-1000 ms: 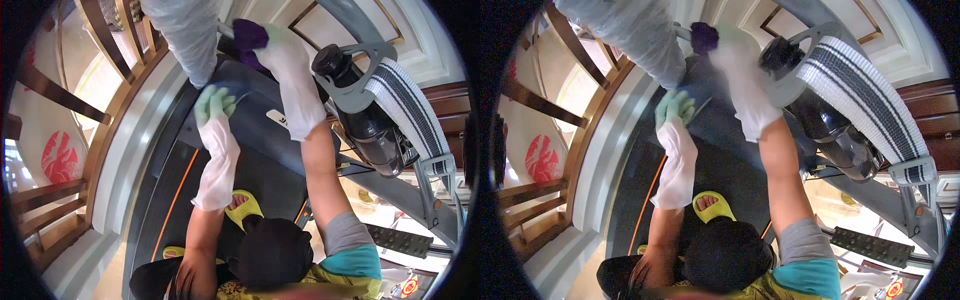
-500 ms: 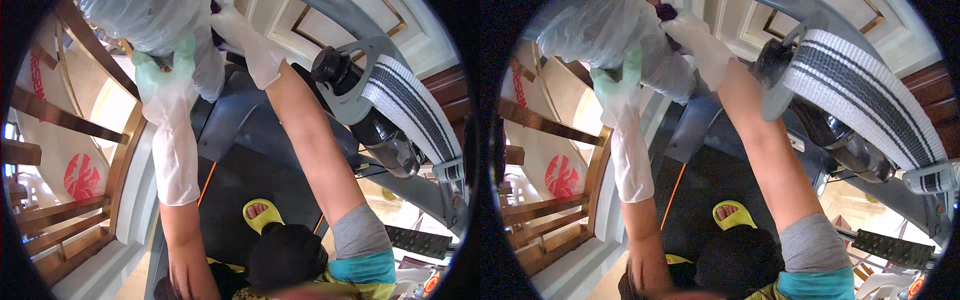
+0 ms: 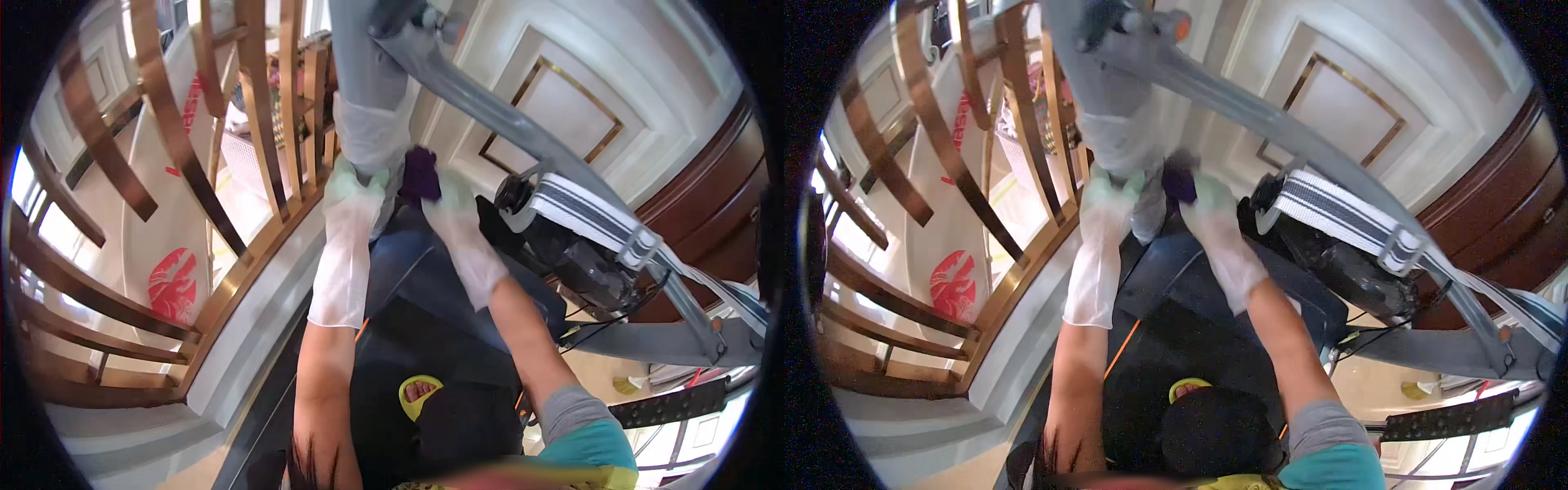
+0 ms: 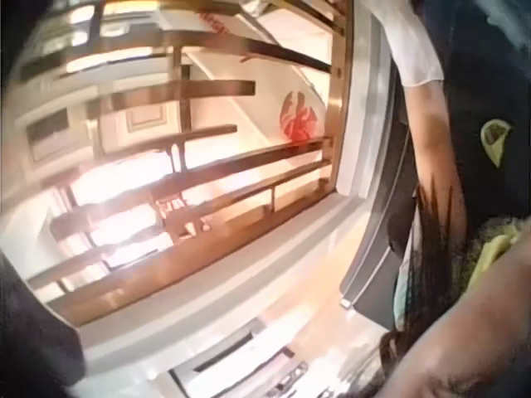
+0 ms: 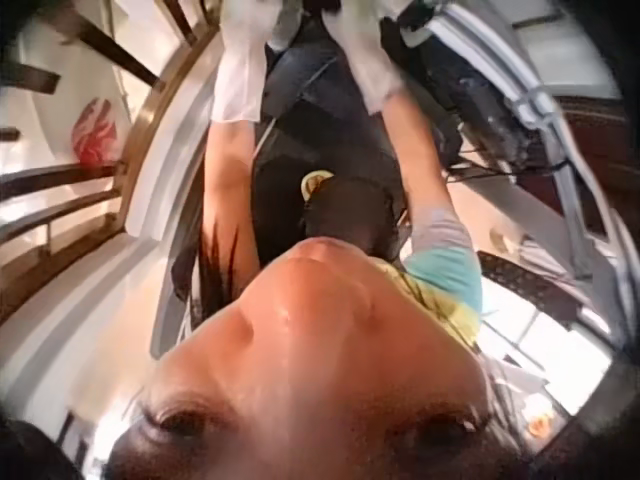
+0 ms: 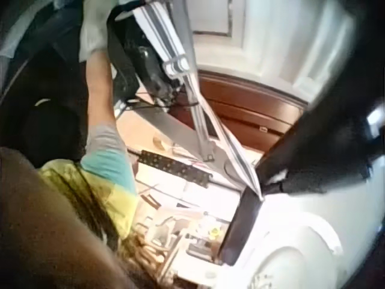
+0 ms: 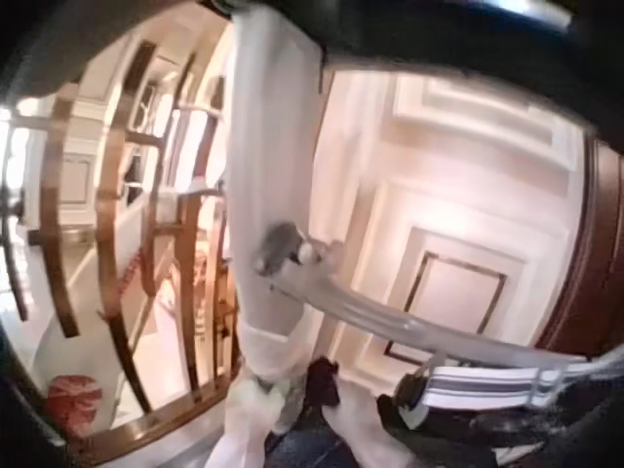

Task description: Wiping down the surfaces and handles of a treadmill using a cloth and wearing protective gloves.

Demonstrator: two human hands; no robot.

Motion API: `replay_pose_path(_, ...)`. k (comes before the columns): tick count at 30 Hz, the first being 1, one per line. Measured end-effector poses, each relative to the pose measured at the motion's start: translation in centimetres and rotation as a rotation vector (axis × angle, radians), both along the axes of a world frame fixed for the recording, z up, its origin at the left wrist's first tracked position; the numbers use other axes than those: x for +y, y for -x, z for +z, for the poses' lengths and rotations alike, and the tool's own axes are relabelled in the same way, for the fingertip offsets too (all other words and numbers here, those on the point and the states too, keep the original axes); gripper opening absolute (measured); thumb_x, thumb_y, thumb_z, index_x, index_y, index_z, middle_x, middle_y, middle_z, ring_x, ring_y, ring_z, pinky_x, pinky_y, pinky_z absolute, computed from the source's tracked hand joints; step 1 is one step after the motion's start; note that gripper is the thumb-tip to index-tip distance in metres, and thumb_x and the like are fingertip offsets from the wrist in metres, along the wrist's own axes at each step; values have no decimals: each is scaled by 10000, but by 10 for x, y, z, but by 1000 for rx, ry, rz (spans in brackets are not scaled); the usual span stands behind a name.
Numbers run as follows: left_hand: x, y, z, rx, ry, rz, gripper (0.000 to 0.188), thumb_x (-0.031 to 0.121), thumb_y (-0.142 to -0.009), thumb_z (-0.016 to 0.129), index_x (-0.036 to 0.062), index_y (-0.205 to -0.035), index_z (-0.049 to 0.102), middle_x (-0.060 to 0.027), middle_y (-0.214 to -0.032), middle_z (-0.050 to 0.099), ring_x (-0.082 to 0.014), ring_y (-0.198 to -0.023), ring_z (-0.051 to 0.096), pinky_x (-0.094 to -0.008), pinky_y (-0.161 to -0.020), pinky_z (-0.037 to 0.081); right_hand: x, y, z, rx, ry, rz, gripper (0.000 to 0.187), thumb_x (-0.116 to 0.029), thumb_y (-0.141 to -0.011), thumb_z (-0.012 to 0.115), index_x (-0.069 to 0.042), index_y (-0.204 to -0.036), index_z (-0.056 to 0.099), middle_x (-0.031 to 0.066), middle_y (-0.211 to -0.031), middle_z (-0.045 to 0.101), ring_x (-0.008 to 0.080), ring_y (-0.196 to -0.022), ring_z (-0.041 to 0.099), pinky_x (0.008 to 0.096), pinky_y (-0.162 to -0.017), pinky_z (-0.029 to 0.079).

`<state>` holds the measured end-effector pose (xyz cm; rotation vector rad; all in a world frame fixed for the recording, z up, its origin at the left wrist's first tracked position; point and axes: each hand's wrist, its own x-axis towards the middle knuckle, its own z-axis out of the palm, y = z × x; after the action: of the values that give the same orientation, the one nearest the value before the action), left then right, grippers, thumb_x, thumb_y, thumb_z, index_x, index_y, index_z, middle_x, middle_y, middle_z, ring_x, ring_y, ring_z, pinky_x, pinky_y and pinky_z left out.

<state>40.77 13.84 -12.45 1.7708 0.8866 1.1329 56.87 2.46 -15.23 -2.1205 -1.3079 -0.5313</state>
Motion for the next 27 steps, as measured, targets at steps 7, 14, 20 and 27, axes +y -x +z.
replay_pose_path(7, 20, 16, -33, 238, -90, -253, 496, 258, -885, 693, -19, -1281, 578, -182, -1156, 716, -321, -1088, 682, -382, -947, 501, -64, 115, 83, 918, -621, -93, 448, -130, -887, 759, -53, -1312, 637, 70, -1156, 714, 170, -1029, 657, 305, -931, 491)
replay_pose_path(14, 68, 14, -45, 90, -9, 45, 435, 223, -925, 635, 9, -1301, 588, -158, -1200, 708, -288, -1137, 667, -354, -974, 490, 30, 118, 122, 96, -802, 250, 533, -87, -837, 757, -27, -1330, 565, 93, -1209, 667, 233, -1066, 642, 348, -925, 508)
replay_pose_path(20, 41, 32, 42, -289, 141, -250, 375, 363, -1000, 532, 179, -1306, 646, -116, -1217, 701, -310, -1137, 661, -390, -971, 495, 75, 103, 60, -298, -813, 137, 627, -16, -818, 760, 3, -1372, 468, 134, -1197, 645, 279, -1088, 650, 349, -977, 478)
replay_pose_path(27, 25, 23, -7, -602, 374, -155, 462, 378, -993, 526, 28, -1261, 664, -198, -1180, 702, -314, -1094, 665, -376, -963, 484, -1, 125, 138, 110, -750, 375, 715, 40, -766, 728, -23, -1420, 447, 113, -1249, 653, 220, -1180, 630, 347, -1066, 461)
